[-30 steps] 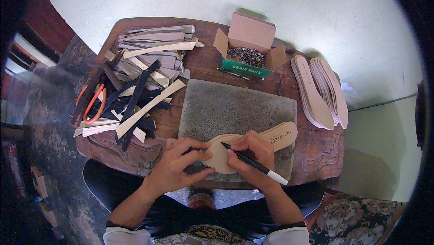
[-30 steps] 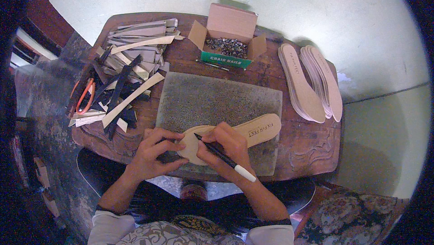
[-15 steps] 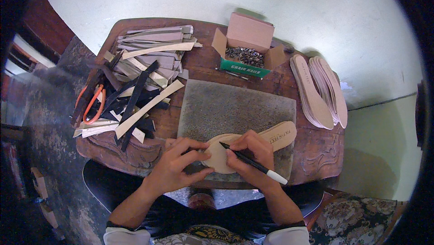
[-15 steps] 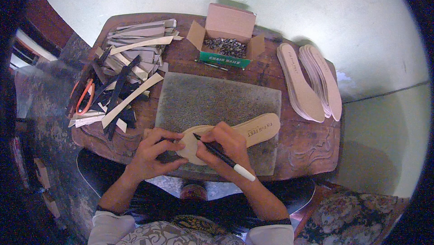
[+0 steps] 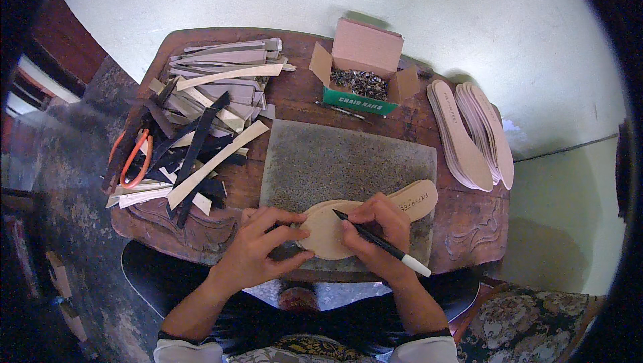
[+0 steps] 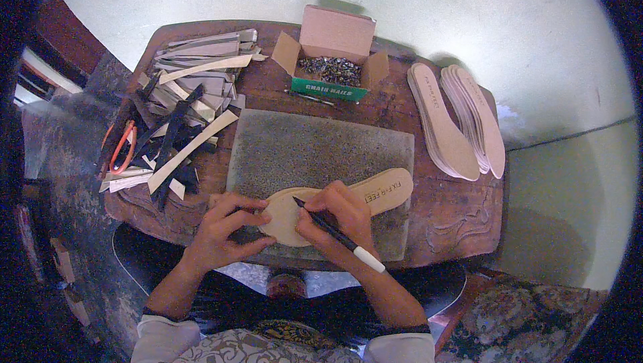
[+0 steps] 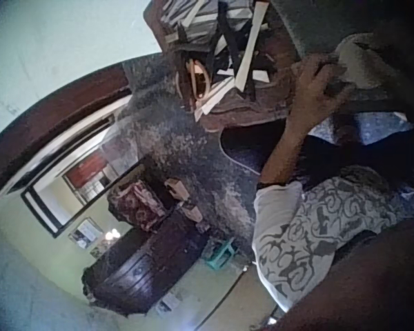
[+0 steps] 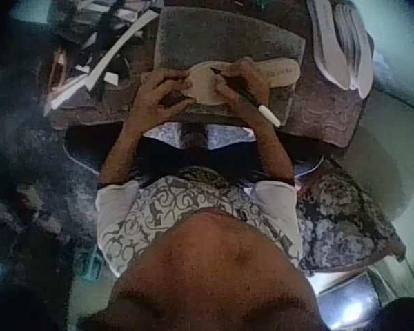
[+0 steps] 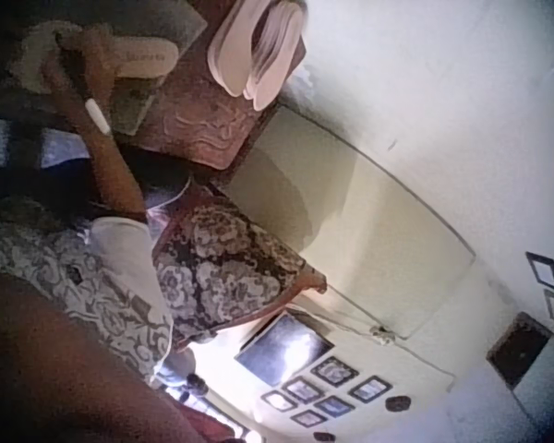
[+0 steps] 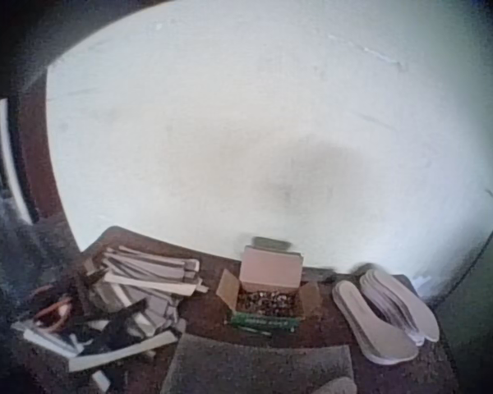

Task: The person marks a shoe insole with a black marker while sitting on the floor. They hold the insole with one hand and draw a line along its edge with the other, then flip it over to mark the other side.

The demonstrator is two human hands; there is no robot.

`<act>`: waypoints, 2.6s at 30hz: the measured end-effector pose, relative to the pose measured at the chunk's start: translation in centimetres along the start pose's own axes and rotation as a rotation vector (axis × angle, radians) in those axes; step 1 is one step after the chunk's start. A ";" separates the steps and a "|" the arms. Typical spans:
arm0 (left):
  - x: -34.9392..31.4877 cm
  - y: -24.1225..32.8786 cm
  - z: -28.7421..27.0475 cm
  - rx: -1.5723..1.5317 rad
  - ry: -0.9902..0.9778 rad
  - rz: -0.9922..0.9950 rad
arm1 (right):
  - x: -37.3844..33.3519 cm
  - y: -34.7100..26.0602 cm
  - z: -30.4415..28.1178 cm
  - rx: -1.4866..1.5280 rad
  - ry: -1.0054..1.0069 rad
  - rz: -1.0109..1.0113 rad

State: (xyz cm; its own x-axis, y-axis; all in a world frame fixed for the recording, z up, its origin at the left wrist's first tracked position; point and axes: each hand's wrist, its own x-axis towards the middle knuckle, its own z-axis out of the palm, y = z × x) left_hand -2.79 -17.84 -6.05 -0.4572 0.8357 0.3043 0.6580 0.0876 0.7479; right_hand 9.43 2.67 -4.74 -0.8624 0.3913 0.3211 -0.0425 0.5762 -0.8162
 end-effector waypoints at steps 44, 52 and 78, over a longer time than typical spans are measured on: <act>0.1 0.1 0.0 0.000 0.009 -0.002 | 0.3 -0.4 -0.1 -0.016 -0.030 0.026; 0.0 0.0 0.1 0.000 0.021 0.005 | 0.0 -0.3 -0.4 0.030 -0.029 0.075; 0.2 0.3 0.2 0.004 0.033 0.006 | -0.2 0.7 -2.6 -0.074 0.027 0.038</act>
State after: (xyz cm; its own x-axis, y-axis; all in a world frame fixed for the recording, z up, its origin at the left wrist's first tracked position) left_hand -2.55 -17.55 -5.94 -0.4722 0.8181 0.3282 0.6631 0.0843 0.7438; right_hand 10.88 4.89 -4.11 -0.8489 0.4326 0.3037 0.0285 0.6112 -0.7909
